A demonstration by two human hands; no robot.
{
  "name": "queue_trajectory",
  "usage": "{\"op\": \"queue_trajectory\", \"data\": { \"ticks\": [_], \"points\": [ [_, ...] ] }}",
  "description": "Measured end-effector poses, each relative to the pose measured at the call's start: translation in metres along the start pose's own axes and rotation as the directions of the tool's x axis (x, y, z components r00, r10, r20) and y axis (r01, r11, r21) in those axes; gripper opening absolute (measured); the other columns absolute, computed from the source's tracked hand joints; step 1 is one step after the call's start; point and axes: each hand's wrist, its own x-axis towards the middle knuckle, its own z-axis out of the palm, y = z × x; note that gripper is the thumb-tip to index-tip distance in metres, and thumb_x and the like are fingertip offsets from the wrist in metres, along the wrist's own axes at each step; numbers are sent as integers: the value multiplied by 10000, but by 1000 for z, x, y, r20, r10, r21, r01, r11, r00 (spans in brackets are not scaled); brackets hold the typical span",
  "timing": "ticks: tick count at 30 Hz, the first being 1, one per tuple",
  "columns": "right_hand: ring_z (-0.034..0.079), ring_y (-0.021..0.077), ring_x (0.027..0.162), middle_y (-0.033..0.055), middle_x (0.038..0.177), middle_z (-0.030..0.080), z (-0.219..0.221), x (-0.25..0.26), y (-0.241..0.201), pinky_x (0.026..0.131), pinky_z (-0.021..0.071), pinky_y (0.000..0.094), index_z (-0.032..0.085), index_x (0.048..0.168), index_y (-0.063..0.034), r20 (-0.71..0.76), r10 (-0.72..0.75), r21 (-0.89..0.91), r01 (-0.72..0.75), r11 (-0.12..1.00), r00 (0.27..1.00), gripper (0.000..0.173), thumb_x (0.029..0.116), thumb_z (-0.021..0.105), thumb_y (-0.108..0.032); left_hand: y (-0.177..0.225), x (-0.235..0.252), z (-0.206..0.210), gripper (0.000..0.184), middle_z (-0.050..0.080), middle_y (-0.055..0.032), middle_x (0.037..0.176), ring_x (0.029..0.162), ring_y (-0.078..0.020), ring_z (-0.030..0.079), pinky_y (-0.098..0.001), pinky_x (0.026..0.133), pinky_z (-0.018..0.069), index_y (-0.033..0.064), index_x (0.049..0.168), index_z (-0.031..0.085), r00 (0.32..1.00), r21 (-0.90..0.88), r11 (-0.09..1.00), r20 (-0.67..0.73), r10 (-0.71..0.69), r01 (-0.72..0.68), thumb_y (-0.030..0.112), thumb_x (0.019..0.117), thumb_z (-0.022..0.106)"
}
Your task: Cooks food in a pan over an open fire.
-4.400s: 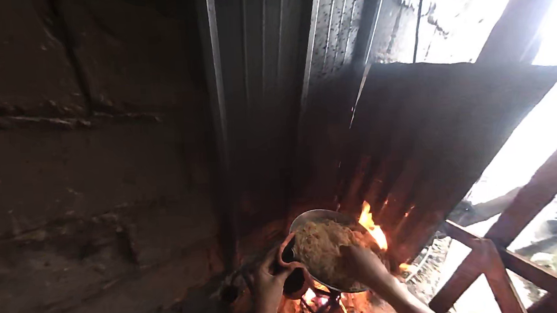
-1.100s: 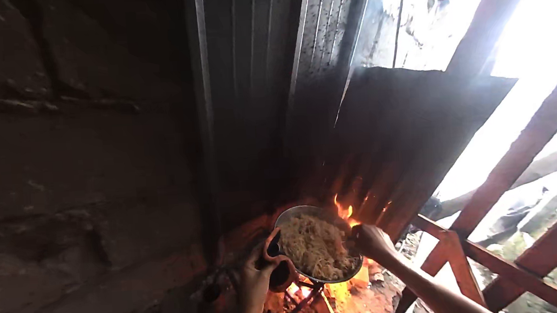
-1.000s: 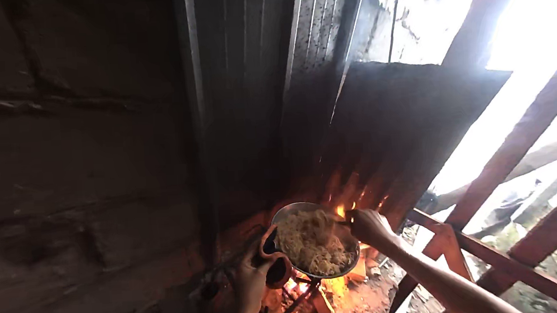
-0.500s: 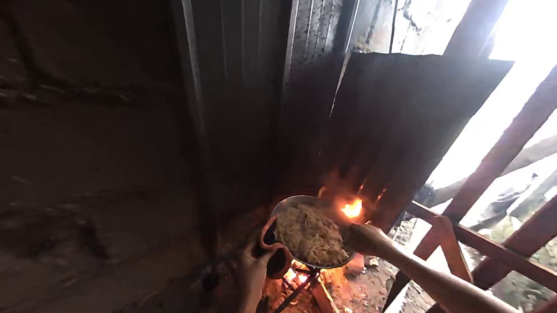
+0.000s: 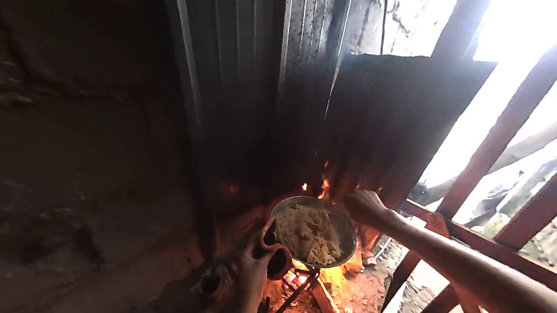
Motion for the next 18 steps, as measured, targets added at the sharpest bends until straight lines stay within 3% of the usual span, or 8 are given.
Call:
{"op": "queue_trajectory", "data": {
  "ticks": [3,7,9,10,12,14,18],
  "points": [
    [629,504,1143,280,1254,647,29,6,15,887,502,685,635,1278,-5,-1,-40,-35,40,999,999,301,992,578,-80,1,1,0,401,717,-105,1129,1020,-92,683,-264,905,575,-38,1195,681,1000,-13,1000,-3,12,-12,-86,807,770],
    [600,499,1203,268,1340,604,67,-3,35,907,509,667,551,1432,-66,-32,-121,-68,119,991,992,412,1027,489,-26,3,-1,1,421,706,-106,1193,1081,-100,672,-268,943,565,-35,1225,672,1000,-43,999,7,-9,9,-98,817,757],
    [596,503,1206,274,1335,606,78,-17,32,923,508,664,549,1449,-75,16,-75,-58,76,995,997,431,1025,497,-19,3,-1,2,409,715,-99,1164,1058,-88,678,-255,931,569,-41,1202,679,1000,-48,999,2,-2,2,-104,806,761],
    [599,503,1203,281,1322,611,82,-25,27,933,505,662,553,1441,-62,74,-26,-48,30,998,997,422,1020,521,-41,4,-1,1,404,715,-96,1163,1056,-83,677,-250,932,565,-38,1201,680,1000,-42,999,2,-10,10,-96,810,764],
    [642,502,1129,286,1208,668,96,-33,24,895,519,677,634,1311,-26,134,18,-6,-18,1000,991,337,984,602,-103,1,-1,0,393,719,-90,1156,1048,-75,676,-242,926,563,-36,1189,689,1000,-38,999,-4,3,-3,-87,808,769],
    [666,484,1082,260,1130,698,96,-41,24,866,525,677,680,1196,-32,122,7,21,-10,1000,992,260,956,622,-115,0,-1,1,389,718,-88,1152,1049,-75,675,-238,925,563,-33,1185,691,1000,-45,999,-2,14,-14,-85,807,764],
    [651,483,1127,249,1187,695,34,-58,6,889,508,676,678,1262,-65,34,71,-9,-71,997,997,290,1004,552,-105,2,-1,-1,404,723,-86,1143,1035,-69,679,-237,919,563,-24,1193,695,1000,-3,1000,-3,4,-4,-53,801,791]
  ]
}}
